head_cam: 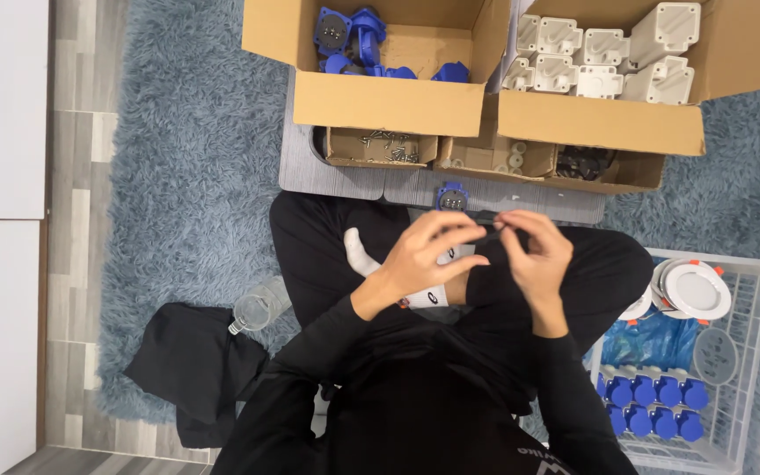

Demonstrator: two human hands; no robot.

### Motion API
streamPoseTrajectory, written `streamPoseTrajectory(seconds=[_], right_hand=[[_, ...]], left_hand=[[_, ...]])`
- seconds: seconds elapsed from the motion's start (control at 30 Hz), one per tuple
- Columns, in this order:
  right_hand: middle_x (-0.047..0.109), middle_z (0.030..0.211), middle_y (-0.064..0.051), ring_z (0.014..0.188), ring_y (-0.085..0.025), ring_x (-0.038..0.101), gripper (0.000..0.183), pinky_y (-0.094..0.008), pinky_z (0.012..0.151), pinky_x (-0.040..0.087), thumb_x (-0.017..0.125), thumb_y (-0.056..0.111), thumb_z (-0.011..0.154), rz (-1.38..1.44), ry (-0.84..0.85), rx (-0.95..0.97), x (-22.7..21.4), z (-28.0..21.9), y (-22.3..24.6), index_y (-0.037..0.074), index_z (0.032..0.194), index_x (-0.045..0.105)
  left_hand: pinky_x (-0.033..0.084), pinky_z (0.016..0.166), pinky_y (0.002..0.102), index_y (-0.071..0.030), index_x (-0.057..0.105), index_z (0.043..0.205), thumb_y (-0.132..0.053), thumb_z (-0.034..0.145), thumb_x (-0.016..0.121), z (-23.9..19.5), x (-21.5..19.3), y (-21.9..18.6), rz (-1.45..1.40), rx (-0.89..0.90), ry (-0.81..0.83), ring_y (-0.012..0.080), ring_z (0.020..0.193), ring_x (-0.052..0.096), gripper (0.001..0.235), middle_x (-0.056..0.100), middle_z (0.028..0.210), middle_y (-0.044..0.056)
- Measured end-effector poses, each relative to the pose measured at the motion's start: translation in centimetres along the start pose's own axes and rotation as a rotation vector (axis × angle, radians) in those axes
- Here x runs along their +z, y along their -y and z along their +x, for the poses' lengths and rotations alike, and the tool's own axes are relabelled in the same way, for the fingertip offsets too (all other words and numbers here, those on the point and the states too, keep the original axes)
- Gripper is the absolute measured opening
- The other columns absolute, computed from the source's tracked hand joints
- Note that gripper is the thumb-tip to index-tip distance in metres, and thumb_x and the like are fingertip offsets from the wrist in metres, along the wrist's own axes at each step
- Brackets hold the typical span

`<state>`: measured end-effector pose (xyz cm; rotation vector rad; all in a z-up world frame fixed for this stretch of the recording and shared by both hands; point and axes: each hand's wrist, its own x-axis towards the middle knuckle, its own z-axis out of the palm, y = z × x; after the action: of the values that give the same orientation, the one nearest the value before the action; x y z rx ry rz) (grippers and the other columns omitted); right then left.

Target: Assembling or inspecting electrical components using a screwdriver while sitting on the floor

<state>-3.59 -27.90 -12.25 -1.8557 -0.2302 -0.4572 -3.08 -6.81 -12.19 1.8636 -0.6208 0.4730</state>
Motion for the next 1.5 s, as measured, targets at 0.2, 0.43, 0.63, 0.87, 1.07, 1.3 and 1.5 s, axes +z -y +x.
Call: streamPoseTrajectory(seconds=[0.2, 0.43, 0.63, 0.87, 1.07, 1.3, 1.5], right_hand=[[0.083, 0.100, -0.017, 0.090, -0.035, 0.080, 0.018, -0.043, 0.079, 0.063, 0.087, -0.013, 0.088, -0.047, 0.068, -0.090, 1.2, -0.4, 0.2, 0.001, 0.099, 0.086], [0.083, 0.104, -0.015, 0.094, -0.033, 0.080, 0.017, -0.045, 0.083, 0.063, 0.089, -0.008, 0.089, -0.057, 0.087, -0.073, 0.9, -0.6, 0.2, 0.003, 0.103, 0.086], [0.078, 0.105, -0.023, 0.091, -0.031, 0.080, 0.014, -0.041, 0.079, 0.064, 0.079, -0.012, 0.098, 0.145, 0.105, 0.051, 0.9, -0.9, -0.9, -0.008, 0.112, 0.081], [0.080, 0.103, -0.018, 0.093, -0.035, 0.079, 0.013, -0.046, 0.079, 0.063, 0.082, -0.008, 0.096, 0.016, 0.161, -0.038, 0.9, -1.1, -0.8, -0.001, 0.107, 0.085], [0.081, 0.100, -0.016, 0.083, -0.034, 0.078, 0.010, -0.044, 0.074, 0.063, 0.084, -0.006, 0.094, -0.033, 0.183, -0.102, 1.6, -1.4, -0.6, 0.002, 0.100, 0.086], [0.080, 0.103, -0.017, 0.085, -0.031, 0.078, 0.016, -0.042, 0.073, 0.063, 0.088, 0.000, 0.093, 0.023, 0.162, -0.060, 1.5, -0.6, 0.3, 0.000, 0.109, 0.085], [0.081, 0.103, -0.018, 0.090, -0.033, 0.079, 0.010, -0.043, 0.077, 0.064, 0.086, -0.001, 0.095, 0.055, 0.159, -0.078, 1.5, -0.9, -0.3, -0.001, 0.105, 0.085]], left_hand=[[0.057, 0.075, 0.034, -0.014, 0.081, 0.111, -0.012, 0.104, 0.078, 0.4, -0.5, 0.2, 0.005, 0.115, 0.025, 0.0240, 0.087, 0.072, 0.009, 0.075, 0.110, 0.002], [0.059, 0.075, 0.033, -0.012, 0.083, 0.107, -0.009, 0.103, 0.077, 0.3, -0.7, 0.6, -0.015, 0.086, 0.023, 0.0234, 0.087, 0.074, 0.008, 0.078, 0.106, 0.002], [0.062, 0.078, 0.034, -0.011, 0.084, 0.110, -0.004, 0.103, 0.075, 0.1, -1.2, 1.3, -0.139, -0.030, 0.007, 0.0256, 0.086, 0.076, 0.013, 0.078, 0.104, 0.004], [0.061, 0.078, 0.039, -0.013, 0.081, 0.117, -0.017, 0.102, 0.080, 0.4, -1.6, 0.8, -0.017, 0.002, 0.028, 0.0278, 0.089, 0.073, 0.016, 0.074, 0.108, 0.006], [0.060, 0.076, 0.036, -0.013, 0.083, 0.114, -0.012, 0.101, 0.080, -0.4, -0.7, 1.2, -0.001, 0.055, 0.001, 0.0253, 0.083, 0.070, 0.014, 0.075, 0.104, 0.003], [0.062, 0.076, 0.036, -0.011, 0.083, 0.107, -0.008, 0.104, 0.076, -0.4, -1.4, 1.5, -0.113, -0.008, -0.001, 0.0268, 0.085, 0.073, 0.008, 0.077, 0.103, 0.004], [0.063, 0.078, 0.038, -0.011, 0.082, 0.107, -0.010, 0.106, 0.074, -1.0, -1.7, 2.2, -0.164, -0.035, -0.014, 0.0278, 0.088, 0.075, 0.008, 0.077, 0.105, 0.005]])
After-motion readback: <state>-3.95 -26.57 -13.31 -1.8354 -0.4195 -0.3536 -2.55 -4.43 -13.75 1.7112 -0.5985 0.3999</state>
